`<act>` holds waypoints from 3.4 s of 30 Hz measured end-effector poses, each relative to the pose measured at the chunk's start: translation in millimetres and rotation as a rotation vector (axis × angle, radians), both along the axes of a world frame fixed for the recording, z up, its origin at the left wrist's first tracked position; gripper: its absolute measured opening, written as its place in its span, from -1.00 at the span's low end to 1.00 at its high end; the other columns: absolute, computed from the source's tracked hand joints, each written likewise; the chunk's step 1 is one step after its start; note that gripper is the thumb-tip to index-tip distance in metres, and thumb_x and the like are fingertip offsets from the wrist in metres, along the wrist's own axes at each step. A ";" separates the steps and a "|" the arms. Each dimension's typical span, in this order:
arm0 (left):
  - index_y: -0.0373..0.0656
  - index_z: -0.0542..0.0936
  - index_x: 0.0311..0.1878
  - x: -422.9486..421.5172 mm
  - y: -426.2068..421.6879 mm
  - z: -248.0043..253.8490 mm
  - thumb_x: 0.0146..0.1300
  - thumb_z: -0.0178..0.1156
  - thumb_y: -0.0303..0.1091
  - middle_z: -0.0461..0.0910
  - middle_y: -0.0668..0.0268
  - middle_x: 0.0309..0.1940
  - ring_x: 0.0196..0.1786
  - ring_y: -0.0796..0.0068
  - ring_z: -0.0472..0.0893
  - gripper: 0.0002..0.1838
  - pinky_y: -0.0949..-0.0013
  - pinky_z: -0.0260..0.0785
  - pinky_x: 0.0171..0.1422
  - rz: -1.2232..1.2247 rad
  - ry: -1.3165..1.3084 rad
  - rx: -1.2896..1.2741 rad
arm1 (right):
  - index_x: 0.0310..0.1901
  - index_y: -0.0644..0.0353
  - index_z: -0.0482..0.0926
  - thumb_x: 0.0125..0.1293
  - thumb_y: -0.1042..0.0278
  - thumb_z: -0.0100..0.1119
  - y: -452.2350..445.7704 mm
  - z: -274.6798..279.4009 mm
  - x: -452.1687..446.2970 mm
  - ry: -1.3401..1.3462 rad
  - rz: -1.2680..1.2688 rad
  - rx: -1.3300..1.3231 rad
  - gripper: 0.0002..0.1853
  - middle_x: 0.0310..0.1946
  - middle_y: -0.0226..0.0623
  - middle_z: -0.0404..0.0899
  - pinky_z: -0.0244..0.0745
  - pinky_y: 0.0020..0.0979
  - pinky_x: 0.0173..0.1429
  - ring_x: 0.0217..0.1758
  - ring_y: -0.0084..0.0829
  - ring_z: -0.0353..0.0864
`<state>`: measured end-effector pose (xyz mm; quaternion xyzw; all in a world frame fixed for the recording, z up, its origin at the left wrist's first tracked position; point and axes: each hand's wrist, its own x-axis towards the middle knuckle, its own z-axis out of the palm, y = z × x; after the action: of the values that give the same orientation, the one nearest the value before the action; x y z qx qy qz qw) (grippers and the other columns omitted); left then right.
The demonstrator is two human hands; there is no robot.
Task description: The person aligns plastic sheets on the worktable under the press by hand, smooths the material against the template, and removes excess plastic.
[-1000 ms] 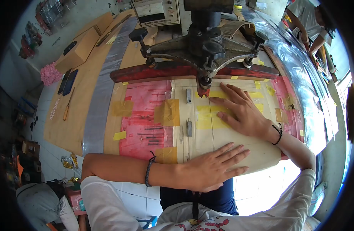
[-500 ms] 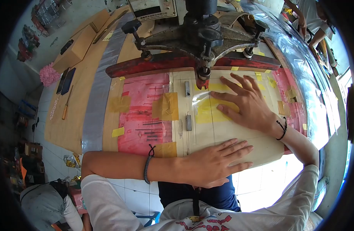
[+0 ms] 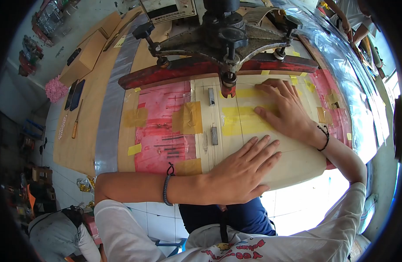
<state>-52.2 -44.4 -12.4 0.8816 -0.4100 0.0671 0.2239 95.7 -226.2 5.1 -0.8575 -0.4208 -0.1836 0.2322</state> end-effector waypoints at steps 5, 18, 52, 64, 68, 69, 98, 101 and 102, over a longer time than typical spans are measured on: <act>-0.36 0.33 0.54 -1.2 -0.7 -0.5 0.46 0.18 0.09 0.25 -0.12 0.57 0.60 -0.17 0.25 -0.19 -0.12 0.05 0.71 0.009 0.005 0.020 | 0.28 0.18 0.58 0.39 0.00 0.39 -2.4 6.5 -0.6 0.153 -0.044 -0.106 -0.43 0.06 -0.21 0.50 0.25 -0.08 0.44 0.24 -0.11 0.42; -0.35 0.31 0.56 -0.7 -0.4 -4.7 0.47 0.15 0.12 0.24 -0.12 0.58 0.62 -0.17 0.23 -0.17 -0.15 0.04 0.70 0.008 -0.051 0.048 | -0.04 0.12 0.66 0.35 0.29 0.45 -8.2 5.1 9.6 0.211 0.152 0.094 -0.77 -0.02 -0.28 0.65 0.25 -0.15 0.42 0.13 -0.20 0.57; -0.31 0.29 0.57 -0.7 0.0 -5.4 0.42 0.20 0.15 0.25 -0.04 0.56 0.64 -0.13 0.18 -0.13 -0.17 -0.03 0.73 0.008 -0.046 0.056 | 0.57 0.17 0.33 0.57 -0.14 0.08 -6.8 13.0 4.1 0.189 0.392 -0.337 -0.28 0.58 -0.05 0.33 -0.19 0.15 0.78 0.71 -0.03 0.17; -0.25 0.27 0.63 -0.3 1.9 -2.6 0.45 0.14 0.26 0.15 0.03 0.66 0.71 0.06 0.12 -0.09 -0.24 -0.10 0.74 0.081 -0.018 0.060 | 0.60 0.39 0.17 0.69 -0.14 -0.19 -19.3 19.7 -16.0 0.094 0.061 -0.489 -0.24 0.64 0.16 0.12 -0.24 0.06 0.80 0.76 0.05 -0.02; -0.26 0.31 0.59 10.7 8.0 6.2 0.47 0.11 0.27 0.19 -0.08 0.63 0.69 -0.01 0.18 -0.11 -0.26 -0.07 0.73 0.180 0.000 0.091 | 0.56 0.42 0.24 0.67 -0.01 -0.08 -21.9 24.1 -19.2 0.148 0.052 -0.314 -0.31 0.58 0.20 0.25 -0.16 0.08 0.79 0.72 0.11 0.09; -0.27 0.33 0.57 15.6 9.4 5.5 0.48 0.10 0.28 0.21 -0.12 0.61 0.68 -0.03 0.19 -0.13 -0.27 -0.05 0.72 0.202 -0.023 0.089 | 0.54 0.42 0.27 0.66 0.03 -0.05 -20.8 25.0 -20.0 0.164 0.086 -0.246 -0.33 0.56 0.21 0.28 -0.14 0.09 0.78 0.71 0.12 0.11; -0.14 0.64 0.29 42.1 20.0 15.5 0.35 0.34 0.02 0.43 -0.15 0.37 0.55 -0.17 0.35 -0.44 -0.25 0.15 0.63 0.263 -0.121 0.101 | 0.31 0.23 0.47 0.48 -0.02 0.27 -15.3 6.0 -16.0 0.105 0.454 -0.029 -0.43 0.32 -0.01 0.53 0.39 0.03 0.48 0.35 0.04 0.55; -0.13 0.66 0.23 38.6 18.9 17.1 0.24 0.42 -0.12 0.49 -0.06 0.28 0.43 -0.10 0.46 -0.47 -0.21 0.24 0.57 0.249 -0.132 0.122 | 0.28 0.21 0.48 0.45 -0.02 0.30 -16.7 5.3 -16.9 0.139 0.495 0.010 -0.44 0.24 -0.09 0.57 0.43 0.00 0.42 0.27 0.01 0.59; -0.14 0.67 0.22 38.4 18.6 17.0 0.20 0.44 -0.15 0.50 -0.04 0.26 0.40 -0.07 0.48 -0.47 -0.19 0.28 0.54 0.245 -0.138 0.121 | 0.27 0.20 0.49 0.45 -0.03 0.30 -16.9 5.3 -17.1 0.152 0.502 0.023 -0.44 0.21 -0.12 0.58 0.44 -0.01 0.40 0.25 0.00 0.60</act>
<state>-13.8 -25.8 4.6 0.9302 -0.3172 0.1295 0.1318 78.6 -243.0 10.4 -0.7349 -0.5996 -0.0602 0.3112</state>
